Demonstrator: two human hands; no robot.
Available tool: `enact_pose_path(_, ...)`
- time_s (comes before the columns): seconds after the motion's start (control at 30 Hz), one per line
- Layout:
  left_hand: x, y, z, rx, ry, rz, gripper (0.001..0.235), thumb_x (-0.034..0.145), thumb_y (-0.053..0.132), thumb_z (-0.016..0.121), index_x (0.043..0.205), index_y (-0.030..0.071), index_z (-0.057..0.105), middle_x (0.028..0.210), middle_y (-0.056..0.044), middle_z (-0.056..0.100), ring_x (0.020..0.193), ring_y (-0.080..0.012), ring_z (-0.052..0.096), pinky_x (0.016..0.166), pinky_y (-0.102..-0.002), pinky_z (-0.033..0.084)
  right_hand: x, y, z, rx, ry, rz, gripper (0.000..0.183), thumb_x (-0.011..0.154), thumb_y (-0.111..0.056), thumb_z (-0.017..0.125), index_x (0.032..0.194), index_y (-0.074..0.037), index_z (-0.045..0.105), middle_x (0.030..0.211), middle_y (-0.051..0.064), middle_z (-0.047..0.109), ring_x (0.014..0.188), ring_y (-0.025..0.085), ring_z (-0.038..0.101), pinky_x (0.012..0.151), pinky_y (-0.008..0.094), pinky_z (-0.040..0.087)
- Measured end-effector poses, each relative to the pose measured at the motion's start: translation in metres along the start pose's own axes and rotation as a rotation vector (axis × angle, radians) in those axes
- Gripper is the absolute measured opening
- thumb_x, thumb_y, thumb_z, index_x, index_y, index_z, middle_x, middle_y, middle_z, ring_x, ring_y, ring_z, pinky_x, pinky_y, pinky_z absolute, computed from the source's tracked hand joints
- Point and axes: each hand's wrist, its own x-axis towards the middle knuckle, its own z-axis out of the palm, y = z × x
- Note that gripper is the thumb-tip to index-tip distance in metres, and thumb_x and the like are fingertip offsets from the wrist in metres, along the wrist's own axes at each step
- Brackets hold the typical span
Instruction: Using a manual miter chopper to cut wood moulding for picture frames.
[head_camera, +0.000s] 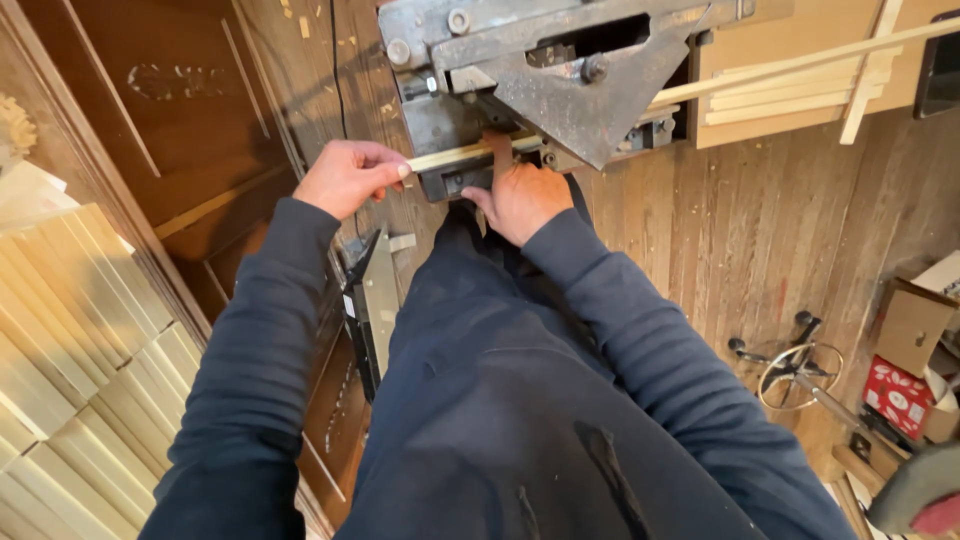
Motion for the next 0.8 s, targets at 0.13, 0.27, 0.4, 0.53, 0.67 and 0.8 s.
enact_pose_path(0.13, -0.001, 0.006, -0.002, 0.006, 0.002, 0.006, 0.027, 0.094, 0.025, 0.072, 0.106, 0.002, 0.078, 0.083, -0.001, 0.074, 0.067, -0.0063, 0.058, 0.06, -0.024, 0.049, 0.0, -0.006, -0.009, 0.053, -0.042, 0.014, 0.083, 0.095, -0.057, 0.063, 0.149, 0.0, 0.036, 0.069, 0.02, 0.068, 0.057, 0.041, 0.068, 0.05, 0.052, 0.053)
enact_pose_path(0.27, 0.003, 0.008, 0.0, 0.02, -0.005, 0.002, 0.027, 0.095, 0.025, 0.072, 0.107, 0.002, 0.078, 0.083, -0.001, 0.074, 0.066, -0.0068, 0.057, 0.059, -0.025, 0.048, 0.003, -0.001, -0.001, 0.029, -0.067, 0.048, 0.086, 0.094, -0.058, 0.064, 0.15, 0.001, 0.034, 0.068, 0.021, 0.069, 0.058, 0.041, 0.067, 0.05, 0.053, 0.052)
enact_pose_path(0.4, 0.0, -0.01, -0.005, -0.006, -0.02, 0.02, 0.025, 0.095, 0.024, 0.072, 0.106, 0.001, 0.078, 0.083, -0.001, 0.074, 0.066, -0.0067, 0.057, 0.059, -0.026, 0.047, -0.01, -0.001, 0.008, 0.085, -0.007, 0.069, 0.079, 0.096, -0.058, 0.064, 0.147, -0.002, 0.042, 0.07, 0.019, 0.069, 0.06, 0.04, 0.066, 0.052, 0.053, 0.052)
enact_pose_path(0.53, 0.017, 0.01, -0.014, 0.041, -0.034, -0.004, 0.025, 0.094, 0.024, 0.072, 0.103, 0.002, 0.078, 0.083, -0.003, 0.074, 0.066, -0.0088, 0.059, 0.06, -0.027, 0.048, 0.007, -0.001, 0.001, 0.053, 0.062, 0.037, 0.078, 0.092, -0.059, 0.065, 0.141, 0.0, 0.047, 0.069, 0.019, 0.068, 0.059, 0.039, 0.067, 0.051, 0.052, 0.052)
enact_pose_path(0.67, 0.007, 0.04, -0.01, 0.294, -0.184, 0.012, 0.036, 0.094, 0.036, 0.068, 0.103, 0.002, 0.076, 0.091, -0.009, 0.076, 0.081, -0.0168, 0.068, 0.073, -0.031, 0.053, -0.006, -0.007, 0.007, 0.006, -0.052, 0.089, 0.079, 0.095, -0.06, 0.062, 0.14, 0.003, 0.049, 0.069, 0.019, 0.068, 0.059, 0.04, 0.067, 0.051, 0.052, 0.052)
enact_pose_path(0.8, 0.018, 0.055, 0.003, 0.771, -0.165, 0.016, 0.062, 0.099, 0.06, 0.058, 0.105, -0.001, 0.069, 0.093, -0.025, 0.073, 0.09, -0.0394, 0.069, 0.081, -0.047, 0.052, -0.001, -0.005, 0.013, -0.059, -0.041, 0.047, 0.086, 0.094, -0.06, 0.061, 0.146, 0.006, 0.045, 0.066, 0.02, 0.068, 0.056, 0.038, 0.067, 0.049, 0.051, 0.052)
